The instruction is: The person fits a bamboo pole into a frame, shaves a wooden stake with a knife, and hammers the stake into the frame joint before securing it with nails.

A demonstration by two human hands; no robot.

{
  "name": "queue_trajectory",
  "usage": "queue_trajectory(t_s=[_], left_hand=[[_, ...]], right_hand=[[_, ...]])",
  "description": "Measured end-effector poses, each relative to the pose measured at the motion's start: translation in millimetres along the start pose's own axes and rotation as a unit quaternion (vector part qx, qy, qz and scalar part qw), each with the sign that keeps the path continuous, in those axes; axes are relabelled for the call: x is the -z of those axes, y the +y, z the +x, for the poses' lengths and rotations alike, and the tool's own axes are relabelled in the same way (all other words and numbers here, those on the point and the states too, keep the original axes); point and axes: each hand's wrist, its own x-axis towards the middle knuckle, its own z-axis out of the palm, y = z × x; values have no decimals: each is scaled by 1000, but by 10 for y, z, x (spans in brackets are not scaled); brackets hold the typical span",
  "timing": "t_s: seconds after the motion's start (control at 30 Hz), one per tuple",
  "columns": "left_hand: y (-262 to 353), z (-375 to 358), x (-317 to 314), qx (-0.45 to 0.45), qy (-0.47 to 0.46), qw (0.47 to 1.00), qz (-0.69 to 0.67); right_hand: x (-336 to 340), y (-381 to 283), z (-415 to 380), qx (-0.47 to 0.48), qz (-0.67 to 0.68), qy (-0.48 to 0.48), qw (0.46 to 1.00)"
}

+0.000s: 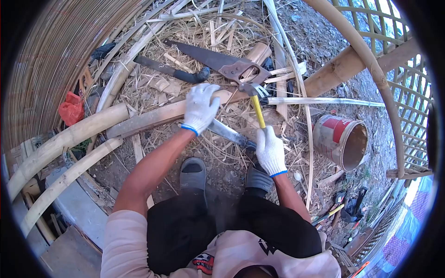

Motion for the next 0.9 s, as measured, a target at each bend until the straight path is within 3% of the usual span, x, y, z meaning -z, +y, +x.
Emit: queue_trajectory(t_s=[0.07,0.3,0.4,0.57,0.67,0.9], left_hand=[[-140,-29,111,-44,-20,999,15],[-28,79,232,4,-118,991,70],[-17,117,248,-6,-125,990,71],[-21,109,225,-4,-130,988,82],[-34,114,201,-9,-123,988,94],[-76,92,219,-9,-125,988,90]], right_hand=[[64,-52,-2,0,-28,-13,1000],[-18,-135,86,92,-4,35,995],[-40,-97,217,22,-140,-66,988],[5,-224,112,99,-9,43,994],[-78,-37,216,43,-172,-60,982],[50,-270,-19,62,-28,9,998]])
